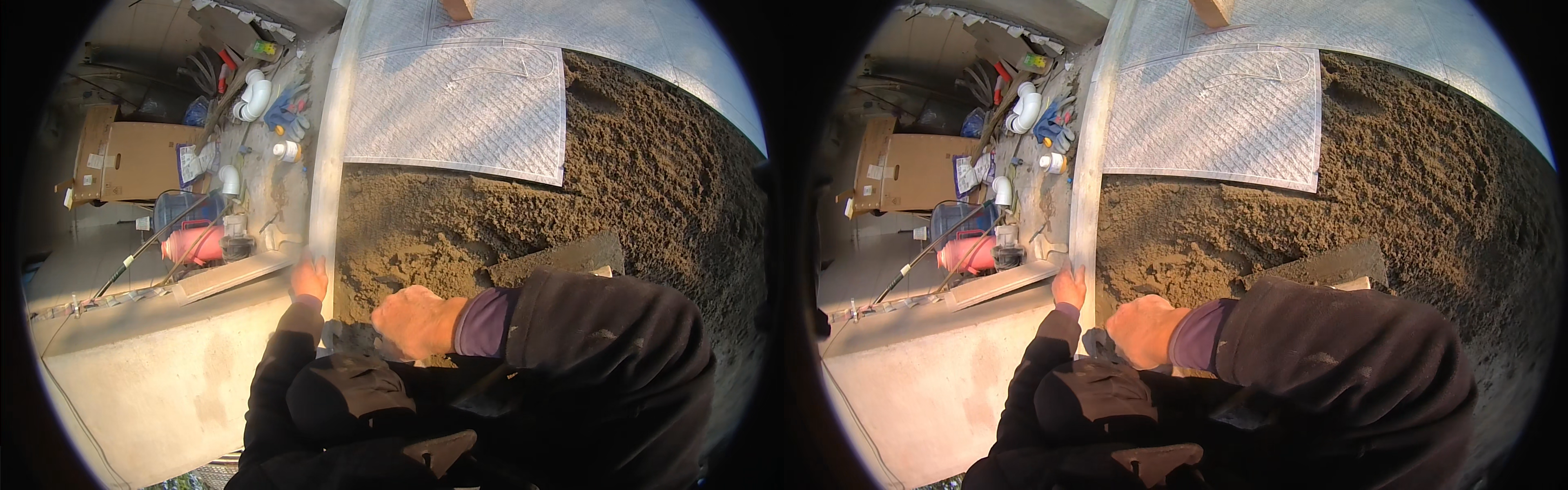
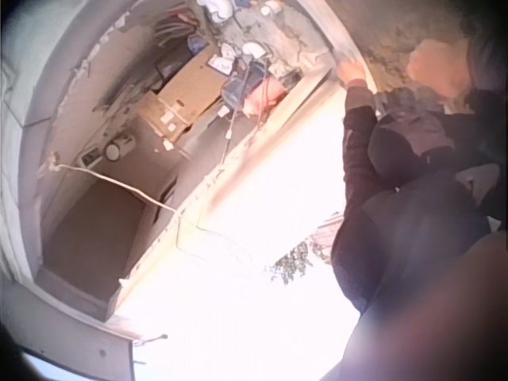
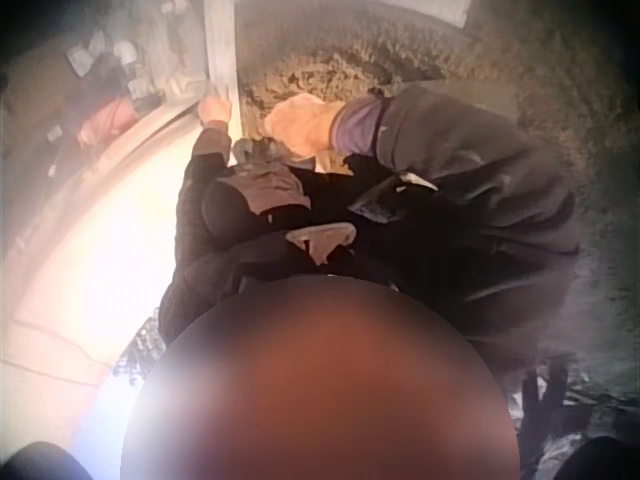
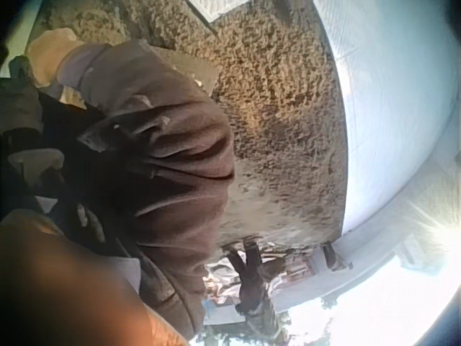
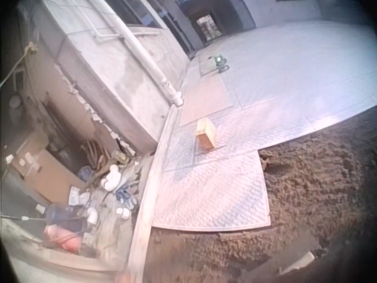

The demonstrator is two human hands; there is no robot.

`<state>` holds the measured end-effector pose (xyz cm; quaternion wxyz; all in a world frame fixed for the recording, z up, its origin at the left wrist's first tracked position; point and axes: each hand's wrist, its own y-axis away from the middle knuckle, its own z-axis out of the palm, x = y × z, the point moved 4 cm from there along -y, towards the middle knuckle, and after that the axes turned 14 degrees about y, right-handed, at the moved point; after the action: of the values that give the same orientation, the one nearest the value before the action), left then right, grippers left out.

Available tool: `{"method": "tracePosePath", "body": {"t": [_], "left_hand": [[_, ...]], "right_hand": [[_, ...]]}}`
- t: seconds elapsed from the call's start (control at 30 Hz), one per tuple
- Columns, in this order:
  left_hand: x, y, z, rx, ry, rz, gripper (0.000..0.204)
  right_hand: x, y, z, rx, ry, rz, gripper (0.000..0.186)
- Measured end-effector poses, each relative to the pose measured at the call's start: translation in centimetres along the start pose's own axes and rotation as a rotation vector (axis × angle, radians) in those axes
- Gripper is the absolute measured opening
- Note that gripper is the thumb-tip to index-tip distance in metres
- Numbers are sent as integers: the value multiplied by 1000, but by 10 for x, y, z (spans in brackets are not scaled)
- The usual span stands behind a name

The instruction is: The person kneels to install a long white tile trim along the edge of a tiled floor. They use a rubber mallet to tap the trim into place and a trowel to adjust the underlying sand or mortar. The person repeatedly checks alignment and taps the trim to secure it.

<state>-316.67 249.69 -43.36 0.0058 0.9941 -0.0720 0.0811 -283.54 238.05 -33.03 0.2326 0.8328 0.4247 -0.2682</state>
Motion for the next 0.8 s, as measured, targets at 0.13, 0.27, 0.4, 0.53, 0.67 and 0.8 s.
{"method": "tracePosePath", "body": {"t": [0.13,0.27,0.4,0.53,0.67,0.8], "left_hand": [[1,1,1,-61,-61,-80,52],[5,1,1,-8,-4,-43,52],[3,2,2,-20,-4,-103,52],[3,-1,1,-50,57,-132,58],[14,-20,-3,41,193,-92,68],[28,-60,7,33,289,-127,73]], "right_hand": [[-1,-4,5,-7,-6,13,35],[-3,-5,11,43,34,-19,31],[1,-6,20,-32,-50,29,31],[4,-6,22,-37,59,13,32],[9,-4,23,-66,54,57,36],[14,-1,24,-57,-40,124,46]]}}
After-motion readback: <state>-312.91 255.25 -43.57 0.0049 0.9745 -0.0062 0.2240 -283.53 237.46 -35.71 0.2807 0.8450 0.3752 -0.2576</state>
